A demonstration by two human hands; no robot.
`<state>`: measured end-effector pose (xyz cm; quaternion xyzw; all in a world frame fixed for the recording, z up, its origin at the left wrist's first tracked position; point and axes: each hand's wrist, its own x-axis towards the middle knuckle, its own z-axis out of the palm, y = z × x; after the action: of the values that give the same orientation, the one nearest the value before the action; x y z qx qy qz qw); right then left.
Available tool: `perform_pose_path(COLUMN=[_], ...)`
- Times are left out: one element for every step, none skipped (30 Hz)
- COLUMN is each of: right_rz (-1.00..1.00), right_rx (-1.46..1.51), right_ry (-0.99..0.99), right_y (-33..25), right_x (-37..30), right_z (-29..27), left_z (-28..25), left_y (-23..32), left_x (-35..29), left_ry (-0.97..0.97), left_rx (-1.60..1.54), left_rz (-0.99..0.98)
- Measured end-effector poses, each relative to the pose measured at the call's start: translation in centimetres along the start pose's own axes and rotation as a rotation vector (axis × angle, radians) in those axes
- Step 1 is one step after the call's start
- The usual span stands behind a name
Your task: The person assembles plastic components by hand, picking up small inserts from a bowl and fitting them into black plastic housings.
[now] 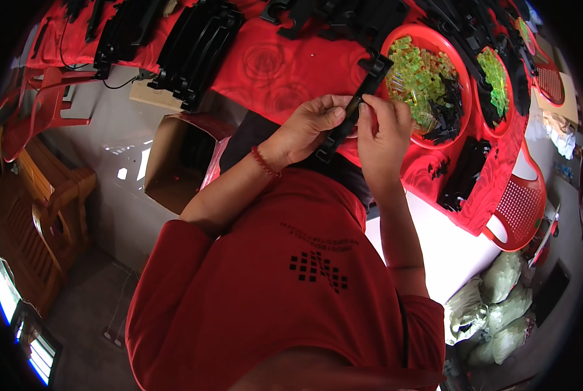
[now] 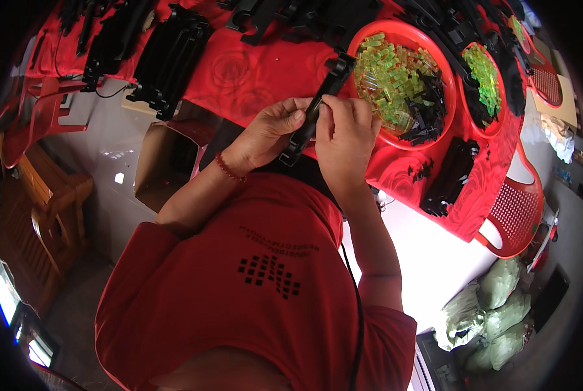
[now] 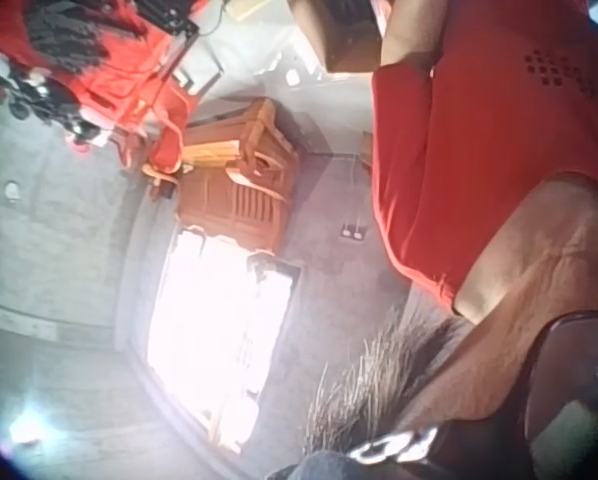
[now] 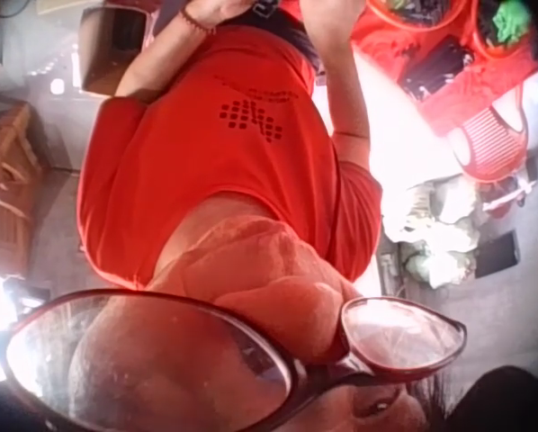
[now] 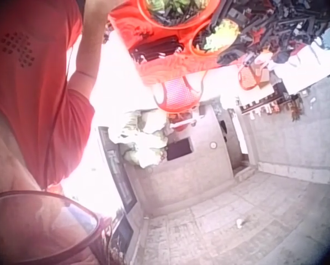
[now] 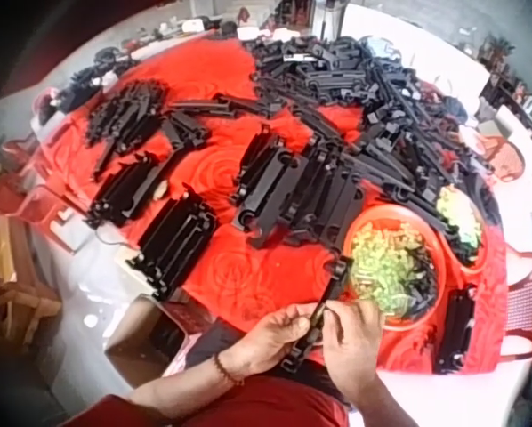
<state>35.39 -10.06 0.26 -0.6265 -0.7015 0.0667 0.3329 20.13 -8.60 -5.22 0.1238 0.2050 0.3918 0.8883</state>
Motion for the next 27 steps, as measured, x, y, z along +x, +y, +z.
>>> perform_pose_path(right_rz=[-0.056,-0.056,-0.073,-0.09,-0.09,-0.088,-0.087,-0.086,-0.076,-0.066,-0.065,0.044,0.154,0.154,0.164,0.173,0.175,0.29,0.404,0.407,0.397,0.387,0.389,0.506,0.623,0.622,0.585], right_rx=[-0.065,-0.065,-0.101,-0.137,-0.137,-0.158,-0.178,-0.179,-0.135,-0.091,-0.09,-0.008,0.074,0.075,0.047,0.02,0.02,0.161,0.304,0.303,0.3,0.296,0.296,0.439,0.582,0.581,0.508], right_ry=[0.015,0.015,-0.005,-0.026,-0.026,-0.068,-0.109,-0.11,-0.086,-0.062,-0.062,0.009,0.08,0.08,0.104,0.128,0.128,-0.003,-0.135,-0.133,-0.112,-0.092,-0.092,-0.104,-0.115,-0.114,-0.107], right_y=[-0.1,-0.1,-0.2,-0.2,-0.1,0.0,0.1,0.1,0.1,0.1,-0.3,-1.2,-1.6,-1.5,-1.2,-0.9,-0.8,-0.6,-0.4,-0.2,-0.1,-0.1,-0.3,-0.9,-1.2,-1.0,-0.6], right_x=[0.1,0.1,0.2,0.2,0.3,0.4,0.4,0.5,0.6,0.7,0.7,0.7,0.7,0.6,0.2,-0.1,-0.3,-0.4,-0.5,-0.7,-0.8,-0.8,-0.8,-0.6,-0.5,-0.7,-0.9], right_z=[0.0,0.0,0.1,0.1,0.1,0.0,0.0,0.1,0.2,0.3,0.3,0.3,0.3,0.5,0.9,1.2,1.3,1.5,1.6,1.9,2.2,2.4,2.5,2.4,2.4,2.6,3.0], left_z=[-0.2,-0.4,-0.4,-0.4,-0.3,-0.3,-0.3,-0.4,-0.3,-0.3,-0.3,-0.3,-0.4,-0.4,-0.5,-0.6,-0.6,-0.5,-0.5,-0.4,-0.4,-0.4,-0.4,-0.4,-0.5,-0.5,-0.6], left_y=[-0.1,-0.2,-0.3,-0.5,-0.7,-0.9,-1.1,-1.2,-1.1,-0.9,-0.7,-0.7,-0.7,-0.8,-0.8,-0.8,-0.8,-0.7,-0.5,-0.4,-0.3,-0.2,-0.2,-0.2,-0.3,-0.3,-0.4], left_x=[0.1,0.1,0.1,0.2,0.2,0.2,0.3,0.2,0.2,0.1,0.0,0.0,0.1,0.1,0.1,0.2,0.2,0.2,0.0,-0.1,-0.1,-0.1,0.0,-0.1,-0.2,-0.2,-0.2], left_ry=[0.006,0.013,0.013,0.023,0.032,0.032,0.043,0.053,0.054,0.037,0.022,0.022,0.01,-0.001,-0.001,-0.022,-0.042,-0.044,-0.051,-0.058,-0.057,-0.068,-0.078,-0.079,-0.07,-0.061,-0.06], left_rx=[0.028,0.056,0.056,0.08,0.104,0.103,0.128,0.154,0.154,0.091,0.029,0.028,0.009,-0.01,-0.011,0.011,0.034,0.034,0.032,0.03,0.03,0.026,0.021,0.022,0.04,0.059,0.058], left_rz=[0.001,0.002,0.001,0.027,0.053,0.052,0.075,0.099,0.098,0.073,0.047,0.048,0.047,0.045,0.044,0.071,0.097,0.093,0.066,0.039,0.037,0.024,0.01,0.01,0.024,0.038,0.035])
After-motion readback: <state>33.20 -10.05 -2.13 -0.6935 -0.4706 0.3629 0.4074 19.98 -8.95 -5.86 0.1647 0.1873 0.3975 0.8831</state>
